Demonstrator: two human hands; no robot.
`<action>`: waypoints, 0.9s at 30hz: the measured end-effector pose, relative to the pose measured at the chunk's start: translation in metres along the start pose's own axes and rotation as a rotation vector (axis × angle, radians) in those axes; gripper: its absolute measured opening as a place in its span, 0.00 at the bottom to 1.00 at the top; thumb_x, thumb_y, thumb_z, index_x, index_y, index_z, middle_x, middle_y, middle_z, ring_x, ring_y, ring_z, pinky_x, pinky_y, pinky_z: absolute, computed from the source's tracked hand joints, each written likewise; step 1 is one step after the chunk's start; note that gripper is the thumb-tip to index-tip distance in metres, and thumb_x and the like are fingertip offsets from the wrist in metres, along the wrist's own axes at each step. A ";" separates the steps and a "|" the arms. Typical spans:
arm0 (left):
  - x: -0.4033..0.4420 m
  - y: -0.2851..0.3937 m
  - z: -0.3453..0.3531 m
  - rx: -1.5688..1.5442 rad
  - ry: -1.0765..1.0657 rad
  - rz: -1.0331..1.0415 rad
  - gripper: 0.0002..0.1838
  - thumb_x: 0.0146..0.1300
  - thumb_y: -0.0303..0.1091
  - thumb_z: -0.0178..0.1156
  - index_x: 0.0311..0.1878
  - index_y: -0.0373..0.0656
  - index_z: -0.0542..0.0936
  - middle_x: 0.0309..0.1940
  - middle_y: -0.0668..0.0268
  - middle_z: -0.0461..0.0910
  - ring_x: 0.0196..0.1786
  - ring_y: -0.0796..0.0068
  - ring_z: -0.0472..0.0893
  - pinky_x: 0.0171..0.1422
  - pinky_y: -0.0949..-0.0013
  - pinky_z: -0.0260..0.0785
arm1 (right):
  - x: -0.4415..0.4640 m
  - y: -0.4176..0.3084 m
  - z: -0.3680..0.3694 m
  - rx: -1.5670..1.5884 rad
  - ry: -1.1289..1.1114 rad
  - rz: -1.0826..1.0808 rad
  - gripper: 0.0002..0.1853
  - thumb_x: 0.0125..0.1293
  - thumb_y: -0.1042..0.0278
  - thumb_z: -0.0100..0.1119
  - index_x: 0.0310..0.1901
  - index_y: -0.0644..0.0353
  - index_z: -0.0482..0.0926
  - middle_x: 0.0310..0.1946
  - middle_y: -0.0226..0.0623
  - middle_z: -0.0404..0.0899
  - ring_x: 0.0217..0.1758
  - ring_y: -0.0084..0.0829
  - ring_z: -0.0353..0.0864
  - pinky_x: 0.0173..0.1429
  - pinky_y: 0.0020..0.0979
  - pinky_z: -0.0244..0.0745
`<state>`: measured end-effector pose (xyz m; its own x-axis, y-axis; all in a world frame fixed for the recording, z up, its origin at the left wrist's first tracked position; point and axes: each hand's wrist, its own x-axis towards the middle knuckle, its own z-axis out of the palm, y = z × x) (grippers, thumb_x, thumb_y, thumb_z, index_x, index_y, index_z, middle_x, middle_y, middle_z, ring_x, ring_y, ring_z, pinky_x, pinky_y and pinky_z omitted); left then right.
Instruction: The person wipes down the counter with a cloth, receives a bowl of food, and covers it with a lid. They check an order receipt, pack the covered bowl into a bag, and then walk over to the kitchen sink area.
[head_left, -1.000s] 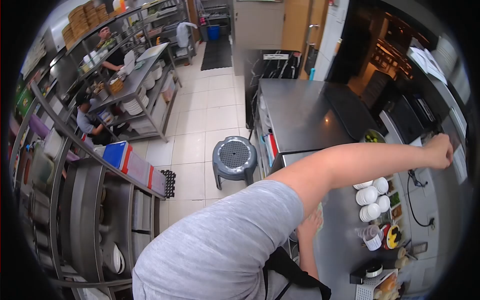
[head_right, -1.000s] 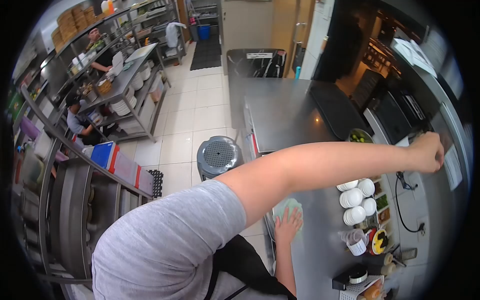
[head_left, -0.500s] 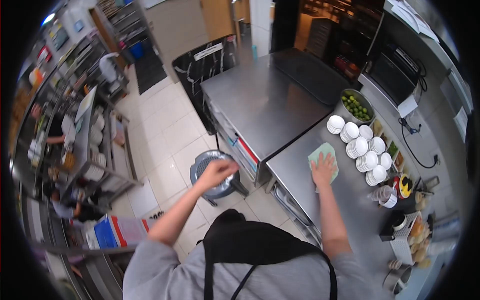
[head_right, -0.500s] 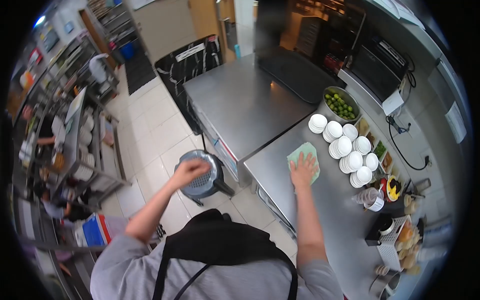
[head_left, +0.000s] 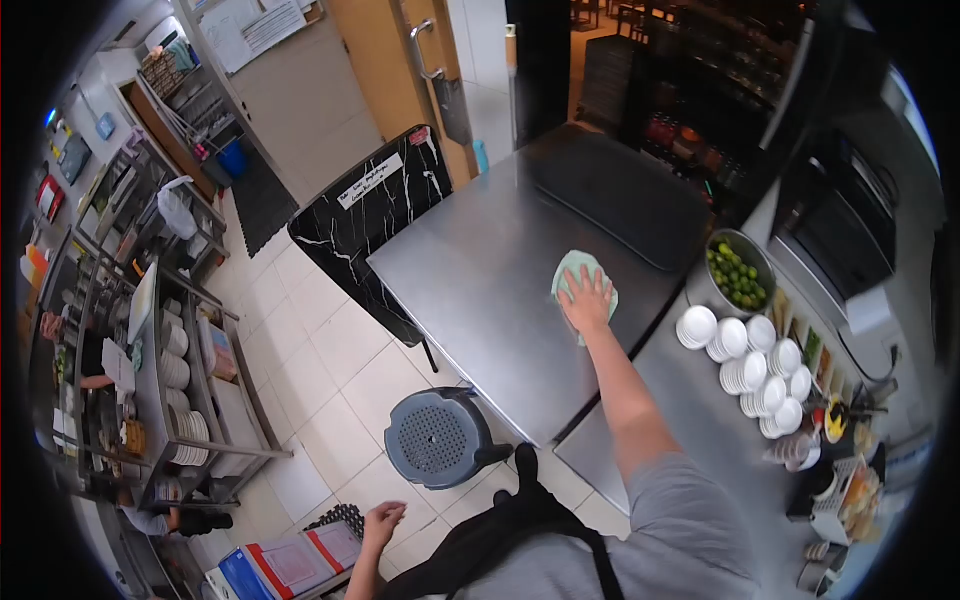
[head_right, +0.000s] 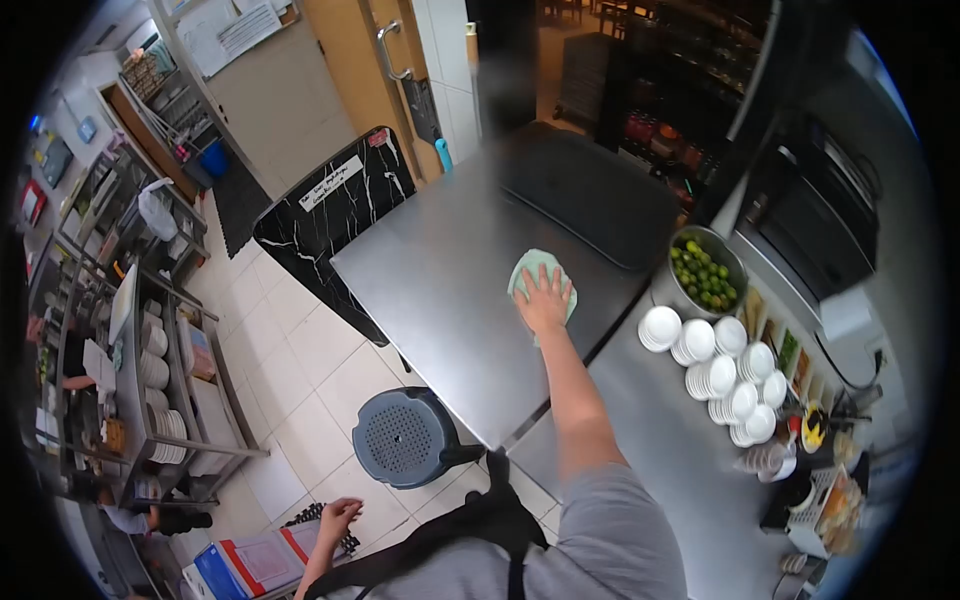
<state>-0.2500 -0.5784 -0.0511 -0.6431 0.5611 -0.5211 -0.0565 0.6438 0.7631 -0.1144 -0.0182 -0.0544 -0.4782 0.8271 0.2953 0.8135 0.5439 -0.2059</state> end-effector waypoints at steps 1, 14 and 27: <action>-0.002 -0.014 -0.007 -0.082 0.055 -0.114 0.10 0.57 0.33 0.57 0.38 0.38 0.79 0.28 0.64 0.79 0.29 0.78 0.77 0.34 0.77 0.69 | 0.010 -0.014 0.008 0.009 -0.013 -0.009 0.26 0.59 0.48 0.43 0.60 0.40 0.63 0.63 0.36 0.55 0.68 0.44 0.47 0.66 0.52 0.40; -0.073 -0.173 -0.017 0.211 -0.141 -0.581 0.13 0.54 0.38 0.58 0.37 0.39 0.80 0.26 0.65 0.79 0.28 0.76 0.78 0.32 0.73 0.69 | 0.169 -0.042 0.083 -0.001 0.102 -0.210 0.21 0.63 0.57 0.39 0.58 0.48 0.65 0.60 0.40 0.61 0.64 0.48 0.55 0.63 0.50 0.49; 0.036 -0.048 0.006 0.262 -0.004 -0.255 0.12 0.52 0.36 0.60 0.35 0.38 0.80 0.26 0.63 0.80 0.30 0.76 0.78 0.36 0.72 0.70 | 0.013 -0.256 0.057 0.336 -0.185 -0.917 0.21 0.56 0.60 0.46 0.53 0.49 0.71 0.61 0.35 0.59 0.67 0.43 0.48 0.66 0.49 0.43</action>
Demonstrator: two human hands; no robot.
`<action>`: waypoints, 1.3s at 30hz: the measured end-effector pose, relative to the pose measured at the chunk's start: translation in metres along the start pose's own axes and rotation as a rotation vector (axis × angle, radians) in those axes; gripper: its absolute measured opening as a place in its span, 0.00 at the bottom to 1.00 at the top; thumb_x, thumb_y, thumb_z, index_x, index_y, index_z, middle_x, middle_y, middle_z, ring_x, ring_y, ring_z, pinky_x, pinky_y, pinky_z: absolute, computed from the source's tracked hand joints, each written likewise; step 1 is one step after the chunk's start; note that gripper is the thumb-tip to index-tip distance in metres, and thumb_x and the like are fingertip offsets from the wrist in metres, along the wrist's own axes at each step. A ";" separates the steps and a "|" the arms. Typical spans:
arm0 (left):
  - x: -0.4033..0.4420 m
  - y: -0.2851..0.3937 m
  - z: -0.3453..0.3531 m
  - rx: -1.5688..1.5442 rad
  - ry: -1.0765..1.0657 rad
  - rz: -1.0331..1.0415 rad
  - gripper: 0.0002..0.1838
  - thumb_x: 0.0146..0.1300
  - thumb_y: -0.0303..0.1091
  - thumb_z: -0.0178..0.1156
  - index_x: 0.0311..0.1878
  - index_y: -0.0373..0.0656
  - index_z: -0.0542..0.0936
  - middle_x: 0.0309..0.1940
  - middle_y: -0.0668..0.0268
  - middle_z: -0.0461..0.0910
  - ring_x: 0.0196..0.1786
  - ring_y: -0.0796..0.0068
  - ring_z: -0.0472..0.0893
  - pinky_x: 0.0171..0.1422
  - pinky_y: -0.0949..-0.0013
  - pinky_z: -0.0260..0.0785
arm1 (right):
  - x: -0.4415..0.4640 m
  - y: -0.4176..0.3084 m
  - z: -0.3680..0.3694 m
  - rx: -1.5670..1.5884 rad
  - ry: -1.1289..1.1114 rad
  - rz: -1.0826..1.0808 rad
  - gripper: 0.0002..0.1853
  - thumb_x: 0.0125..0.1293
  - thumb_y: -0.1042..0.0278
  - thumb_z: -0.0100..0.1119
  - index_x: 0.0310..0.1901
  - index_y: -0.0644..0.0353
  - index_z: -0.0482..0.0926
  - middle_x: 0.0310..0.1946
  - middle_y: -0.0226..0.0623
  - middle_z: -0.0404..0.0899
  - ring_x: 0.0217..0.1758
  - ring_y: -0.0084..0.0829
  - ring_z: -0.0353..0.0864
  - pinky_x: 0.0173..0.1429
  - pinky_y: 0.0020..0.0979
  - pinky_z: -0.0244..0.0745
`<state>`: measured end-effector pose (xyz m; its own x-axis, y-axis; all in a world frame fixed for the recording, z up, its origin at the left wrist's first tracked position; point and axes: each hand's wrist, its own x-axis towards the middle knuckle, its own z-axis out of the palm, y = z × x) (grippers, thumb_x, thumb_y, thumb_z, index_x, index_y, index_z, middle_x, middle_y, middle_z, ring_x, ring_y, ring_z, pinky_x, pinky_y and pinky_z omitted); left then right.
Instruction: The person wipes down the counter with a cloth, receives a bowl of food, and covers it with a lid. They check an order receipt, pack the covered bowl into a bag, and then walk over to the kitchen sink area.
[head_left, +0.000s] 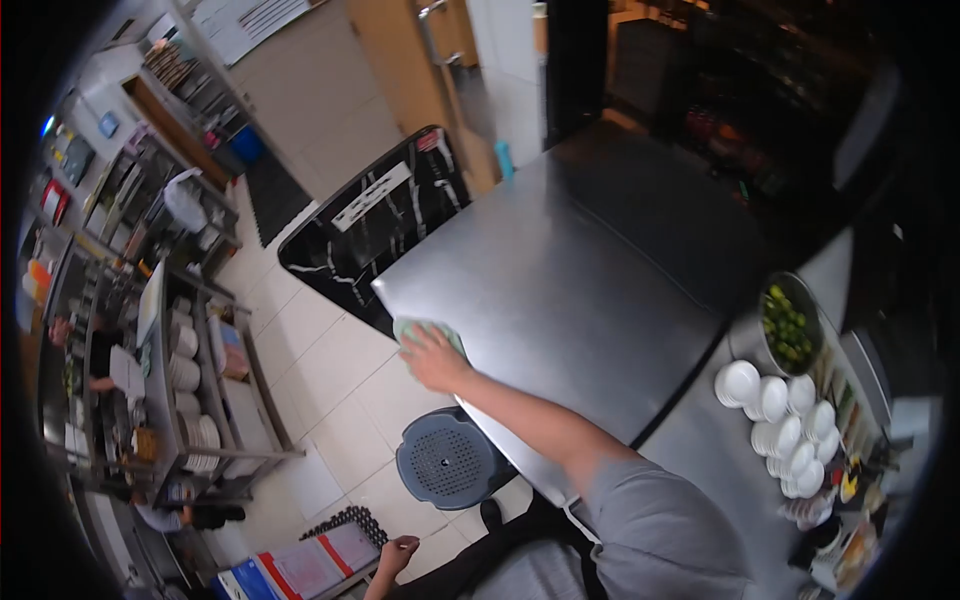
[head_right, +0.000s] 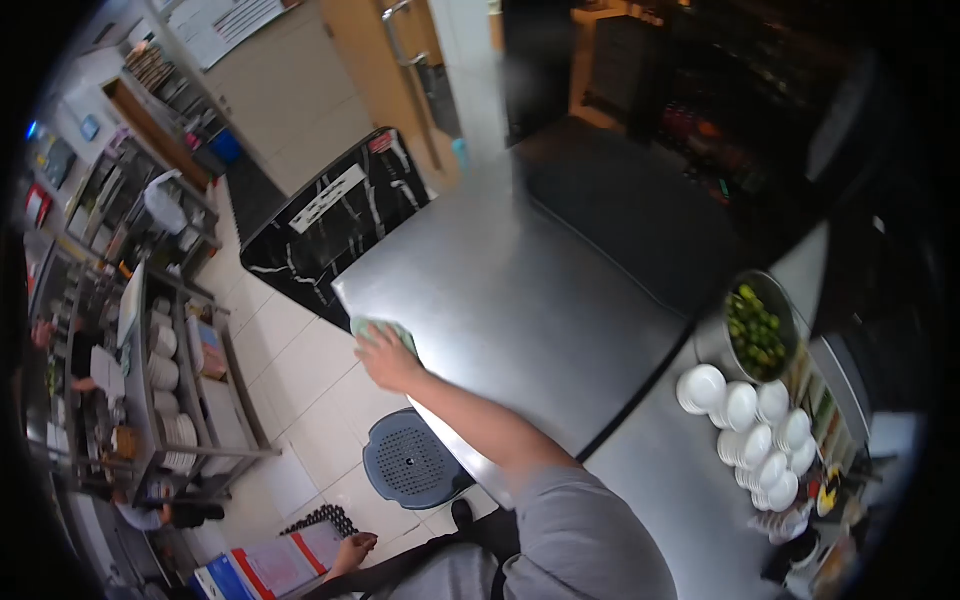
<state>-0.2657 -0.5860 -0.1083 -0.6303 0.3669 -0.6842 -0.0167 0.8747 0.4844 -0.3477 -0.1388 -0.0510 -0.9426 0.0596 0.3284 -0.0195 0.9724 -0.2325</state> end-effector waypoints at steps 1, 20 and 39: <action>0.005 0.010 -0.003 0.018 -0.027 0.031 0.12 0.52 0.36 0.60 0.35 0.38 0.80 0.26 0.63 0.80 0.30 0.76 0.78 0.36 0.72 0.70 | -0.030 -0.009 -0.010 -0.039 0.001 0.018 0.22 0.55 0.60 0.47 0.53 0.50 0.71 0.62 0.35 0.58 0.67 0.43 0.48 0.66 0.48 0.43; -0.111 0.222 0.127 -0.392 -1.635 -0.053 0.24 0.63 0.44 0.47 0.59 0.44 0.62 0.54 0.59 0.68 0.55 0.59 0.69 0.54 0.61 0.67 | -0.361 -0.330 -0.154 0.276 0.454 1.006 0.38 0.53 0.68 0.56 0.65 0.54 0.50 0.64 0.46 0.52 0.67 0.45 0.50 0.66 0.41 0.49; -0.223 0.268 0.449 1.116 0.201 1.664 0.27 0.57 0.38 0.41 0.63 0.49 0.60 0.65 0.55 0.53 0.65 0.50 0.56 0.63 0.49 0.49 | -0.734 -0.847 -0.068 -0.316 0.845 2.761 0.17 0.53 0.66 0.57 0.45 0.63 0.74 0.45 0.50 0.72 0.50 0.48 0.71 0.53 0.37 0.66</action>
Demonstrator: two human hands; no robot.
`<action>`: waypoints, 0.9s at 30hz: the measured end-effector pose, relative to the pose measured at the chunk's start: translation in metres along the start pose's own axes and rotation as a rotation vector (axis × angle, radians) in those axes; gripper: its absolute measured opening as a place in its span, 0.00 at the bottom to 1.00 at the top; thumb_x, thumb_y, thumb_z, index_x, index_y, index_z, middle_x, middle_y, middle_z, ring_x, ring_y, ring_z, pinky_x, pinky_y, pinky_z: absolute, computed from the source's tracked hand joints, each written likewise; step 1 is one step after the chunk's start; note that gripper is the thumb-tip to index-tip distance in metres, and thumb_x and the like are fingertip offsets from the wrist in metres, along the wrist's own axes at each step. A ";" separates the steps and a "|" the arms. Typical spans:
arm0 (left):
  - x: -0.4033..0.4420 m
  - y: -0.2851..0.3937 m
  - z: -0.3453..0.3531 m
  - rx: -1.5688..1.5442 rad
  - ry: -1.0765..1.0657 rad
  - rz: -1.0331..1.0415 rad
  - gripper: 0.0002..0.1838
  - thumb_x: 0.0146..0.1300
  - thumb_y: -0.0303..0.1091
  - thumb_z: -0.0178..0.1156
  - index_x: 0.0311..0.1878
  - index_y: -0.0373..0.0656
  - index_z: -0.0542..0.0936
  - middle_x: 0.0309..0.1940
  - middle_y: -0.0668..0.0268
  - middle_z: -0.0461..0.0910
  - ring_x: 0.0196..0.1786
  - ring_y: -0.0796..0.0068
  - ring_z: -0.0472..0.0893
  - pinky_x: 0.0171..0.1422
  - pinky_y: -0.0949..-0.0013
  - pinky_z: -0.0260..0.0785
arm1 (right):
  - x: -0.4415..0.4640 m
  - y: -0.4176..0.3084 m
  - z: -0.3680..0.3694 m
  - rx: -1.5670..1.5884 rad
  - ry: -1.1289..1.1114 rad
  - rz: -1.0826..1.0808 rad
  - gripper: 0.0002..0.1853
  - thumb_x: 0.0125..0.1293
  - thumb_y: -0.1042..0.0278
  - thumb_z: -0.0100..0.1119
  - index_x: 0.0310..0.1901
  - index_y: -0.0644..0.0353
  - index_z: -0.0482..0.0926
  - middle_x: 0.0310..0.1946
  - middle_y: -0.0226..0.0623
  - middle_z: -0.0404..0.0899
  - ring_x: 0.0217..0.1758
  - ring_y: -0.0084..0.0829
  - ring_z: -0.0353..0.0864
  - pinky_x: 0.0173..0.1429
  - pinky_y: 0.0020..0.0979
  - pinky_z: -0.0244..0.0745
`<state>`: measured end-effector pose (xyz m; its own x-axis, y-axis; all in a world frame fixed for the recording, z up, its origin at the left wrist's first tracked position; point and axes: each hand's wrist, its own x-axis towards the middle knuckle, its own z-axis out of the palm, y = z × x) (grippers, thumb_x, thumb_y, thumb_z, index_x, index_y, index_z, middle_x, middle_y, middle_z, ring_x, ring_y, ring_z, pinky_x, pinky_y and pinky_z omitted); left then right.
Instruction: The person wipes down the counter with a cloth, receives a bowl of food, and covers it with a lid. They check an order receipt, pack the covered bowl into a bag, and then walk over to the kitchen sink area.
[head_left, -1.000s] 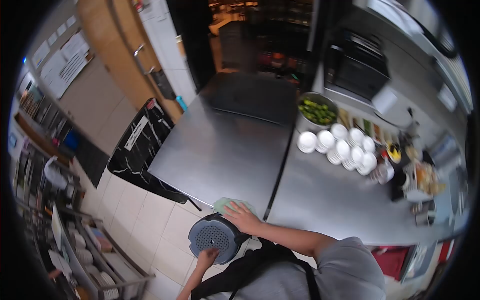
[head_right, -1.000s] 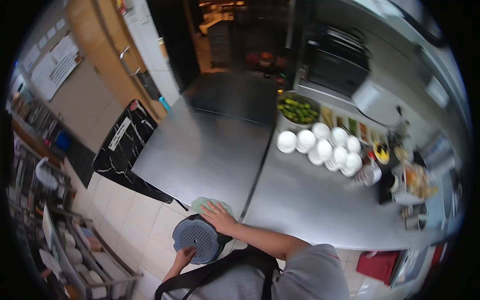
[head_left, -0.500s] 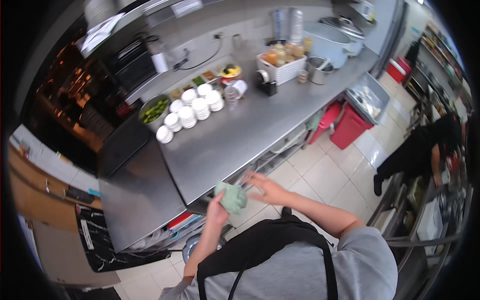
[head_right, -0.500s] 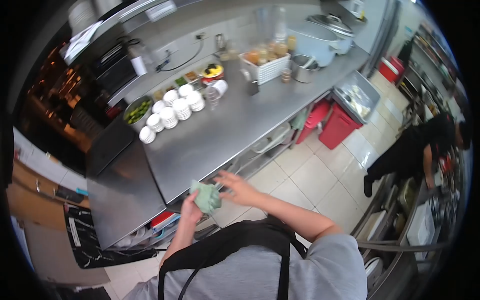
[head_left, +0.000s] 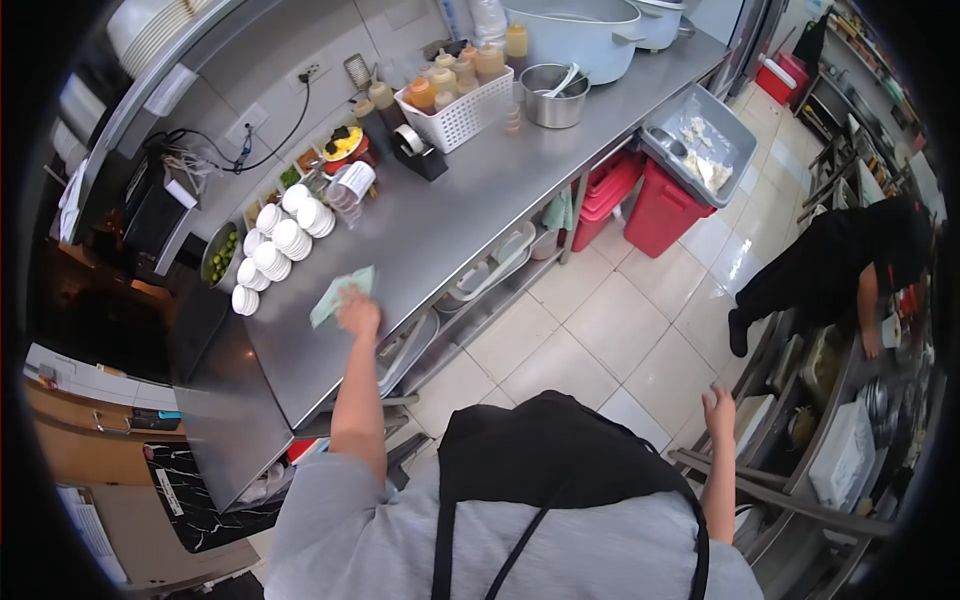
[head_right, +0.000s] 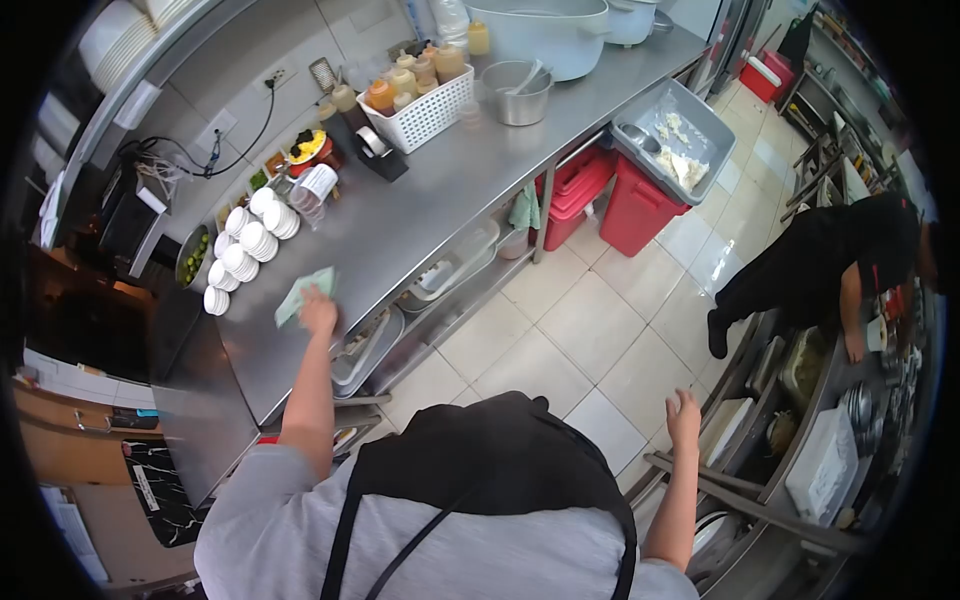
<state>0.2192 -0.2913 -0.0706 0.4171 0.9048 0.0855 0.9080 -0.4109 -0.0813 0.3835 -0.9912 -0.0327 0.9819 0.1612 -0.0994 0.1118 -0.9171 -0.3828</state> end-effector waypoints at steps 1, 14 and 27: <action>0.009 0.044 -0.001 -0.111 -0.057 0.071 0.28 0.56 0.37 0.41 0.63 0.49 0.60 0.65 0.56 0.53 0.65 0.50 0.55 0.64 0.48 0.46 | 0.003 0.011 -0.002 -0.007 -0.005 0.000 0.17 0.53 0.66 0.57 0.45 0.63 0.74 0.45 0.50 0.72 0.50 0.48 0.71 0.53 0.37 0.66; -0.015 0.411 -0.133 -0.966 -0.443 0.795 0.23 0.39 0.18 0.47 0.42 0.41 0.79 0.39 0.57 0.79 0.44 0.66 0.77 0.53 0.70 0.65 | 0.065 0.038 -0.022 0.106 -0.077 0.097 0.16 0.56 0.62 0.54 0.45 0.58 0.75 0.40 0.47 0.75 0.44 0.46 0.73 0.49 0.39 0.69; 0.098 0.534 -0.169 -0.397 -0.138 0.974 0.24 0.48 0.33 0.61 0.50 0.35 0.72 0.51 0.51 0.70 0.54 0.54 0.70 0.58 0.62 0.61 | 0.137 0.075 -0.067 0.134 0.191 0.501 0.18 0.55 0.59 0.55 0.45 0.59 0.75 0.41 0.47 0.76 0.46 0.44 0.74 0.51 0.39 0.68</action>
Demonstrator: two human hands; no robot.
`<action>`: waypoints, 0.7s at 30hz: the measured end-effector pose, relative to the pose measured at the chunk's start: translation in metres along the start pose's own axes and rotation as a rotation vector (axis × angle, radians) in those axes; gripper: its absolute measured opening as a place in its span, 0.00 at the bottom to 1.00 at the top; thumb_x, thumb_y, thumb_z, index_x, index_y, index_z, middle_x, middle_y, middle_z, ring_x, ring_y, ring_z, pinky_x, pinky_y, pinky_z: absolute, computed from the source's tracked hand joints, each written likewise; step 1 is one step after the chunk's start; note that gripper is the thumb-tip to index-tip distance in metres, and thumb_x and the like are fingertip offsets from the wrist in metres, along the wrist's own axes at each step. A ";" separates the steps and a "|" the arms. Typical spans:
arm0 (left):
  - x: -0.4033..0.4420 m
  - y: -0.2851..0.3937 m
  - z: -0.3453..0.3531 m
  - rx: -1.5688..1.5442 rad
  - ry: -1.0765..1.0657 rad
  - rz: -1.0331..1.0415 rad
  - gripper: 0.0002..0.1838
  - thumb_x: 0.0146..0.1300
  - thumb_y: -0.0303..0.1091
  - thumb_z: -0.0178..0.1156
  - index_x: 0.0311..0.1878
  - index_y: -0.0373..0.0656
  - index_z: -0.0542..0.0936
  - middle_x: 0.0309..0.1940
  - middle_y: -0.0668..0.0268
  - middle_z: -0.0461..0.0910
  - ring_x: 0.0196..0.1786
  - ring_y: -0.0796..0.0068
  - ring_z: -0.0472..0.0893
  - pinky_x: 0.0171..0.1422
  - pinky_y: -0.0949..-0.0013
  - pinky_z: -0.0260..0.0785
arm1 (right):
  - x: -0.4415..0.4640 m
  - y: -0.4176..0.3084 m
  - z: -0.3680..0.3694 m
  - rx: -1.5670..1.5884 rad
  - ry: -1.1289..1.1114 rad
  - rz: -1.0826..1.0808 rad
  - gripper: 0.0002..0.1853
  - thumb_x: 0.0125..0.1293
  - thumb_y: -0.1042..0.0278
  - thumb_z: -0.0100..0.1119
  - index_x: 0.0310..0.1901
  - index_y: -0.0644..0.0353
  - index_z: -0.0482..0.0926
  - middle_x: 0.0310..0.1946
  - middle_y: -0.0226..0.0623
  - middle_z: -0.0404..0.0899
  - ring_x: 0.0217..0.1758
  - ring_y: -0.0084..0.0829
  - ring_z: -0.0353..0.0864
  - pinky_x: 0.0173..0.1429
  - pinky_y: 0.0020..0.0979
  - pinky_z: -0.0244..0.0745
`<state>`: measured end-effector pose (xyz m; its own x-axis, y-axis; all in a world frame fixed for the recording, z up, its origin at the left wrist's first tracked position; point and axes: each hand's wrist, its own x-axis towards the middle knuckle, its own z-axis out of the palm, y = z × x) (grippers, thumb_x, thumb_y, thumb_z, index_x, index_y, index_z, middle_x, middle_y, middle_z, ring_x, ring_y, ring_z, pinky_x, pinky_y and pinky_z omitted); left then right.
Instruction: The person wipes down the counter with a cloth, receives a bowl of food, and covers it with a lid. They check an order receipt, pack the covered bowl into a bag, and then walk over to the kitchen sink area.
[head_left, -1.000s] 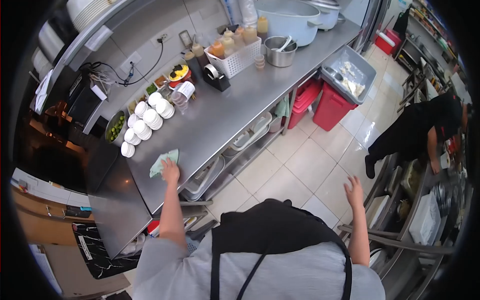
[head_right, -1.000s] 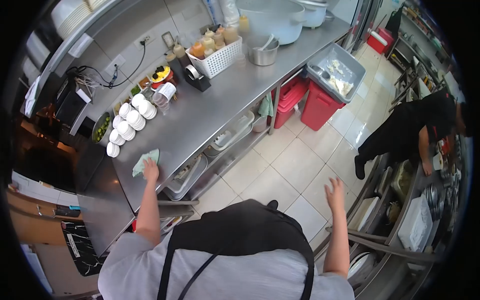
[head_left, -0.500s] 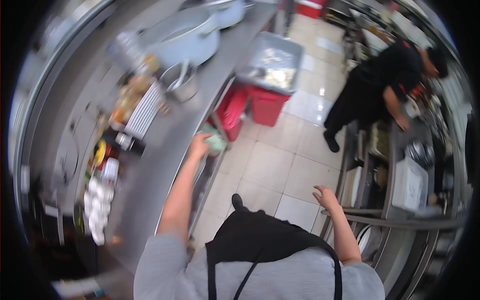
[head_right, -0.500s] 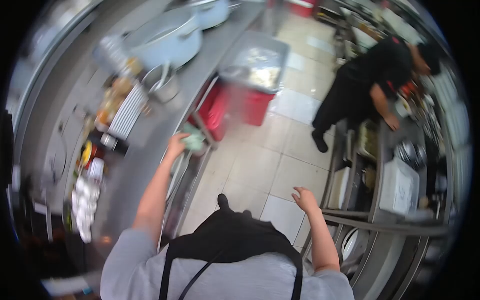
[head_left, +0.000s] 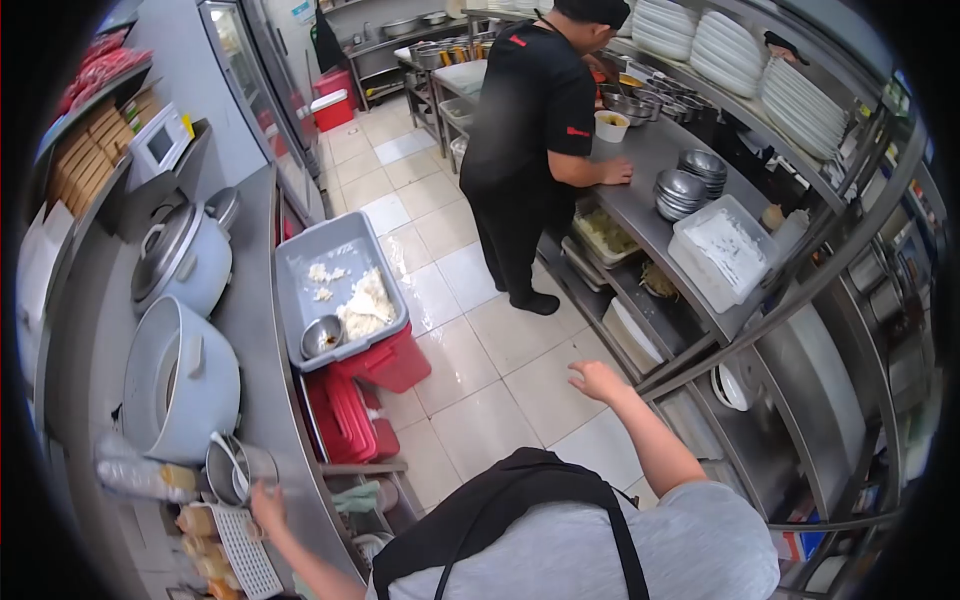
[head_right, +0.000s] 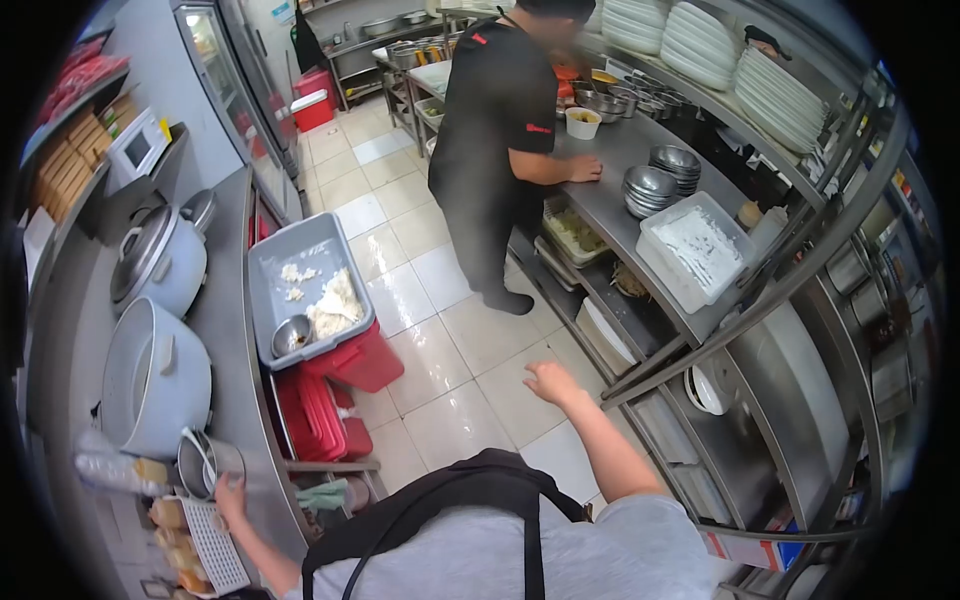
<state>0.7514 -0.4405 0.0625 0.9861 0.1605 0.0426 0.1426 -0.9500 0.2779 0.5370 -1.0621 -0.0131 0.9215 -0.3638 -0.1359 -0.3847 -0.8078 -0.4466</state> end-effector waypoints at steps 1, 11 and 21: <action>0.021 0.029 0.022 -0.040 -0.010 0.160 0.24 0.49 0.33 0.61 0.50 0.35 0.72 0.50 0.51 0.70 0.53 0.55 0.70 0.59 0.62 0.60 | 0.007 0.000 0.001 -0.001 -0.038 0.004 0.19 0.55 0.59 0.55 0.46 0.59 0.74 0.41 0.47 0.76 0.47 0.44 0.73 0.52 0.39 0.68; -0.001 0.323 0.155 0.001 -0.706 0.805 0.23 0.49 0.43 0.61 0.49 0.47 0.74 0.46 0.54 0.74 0.51 0.55 0.72 0.54 0.61 0.65 | 0.091 0.064 -0.025 -0.050 -0.114 0.116 0.21 0.55 0.55 0.54 0.48 0.57 0.74 0.44 0.46 0.75 0.48 0.45 0.72 0.52 0.39 0.67; 0.067 0.220 0.370 -0.346 -1.091 0.140 0.19 0.53 0.41 0.58 0.46 0.41 0.77 0.35 0.54 0.79 0.39 0.61 0.79 0.44 0.64 0.69 | 0.179 0.119 -0.079 -0.070 -0.049 0.148 0.21 0.55 0.53 0.53 0.48 0.54 0.73 0.42 0.46 0.75 0.46 0.45 0.74 0.49 0.41 0.70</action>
<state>0.8804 -0.7375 -0.2286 0.5645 -0.4180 -0.7118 0.1616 -0.7896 0.5919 0.6518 -1.2605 -0.0205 0.8553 -0.4594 -0.2397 -0.5177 -0.7779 -0.3562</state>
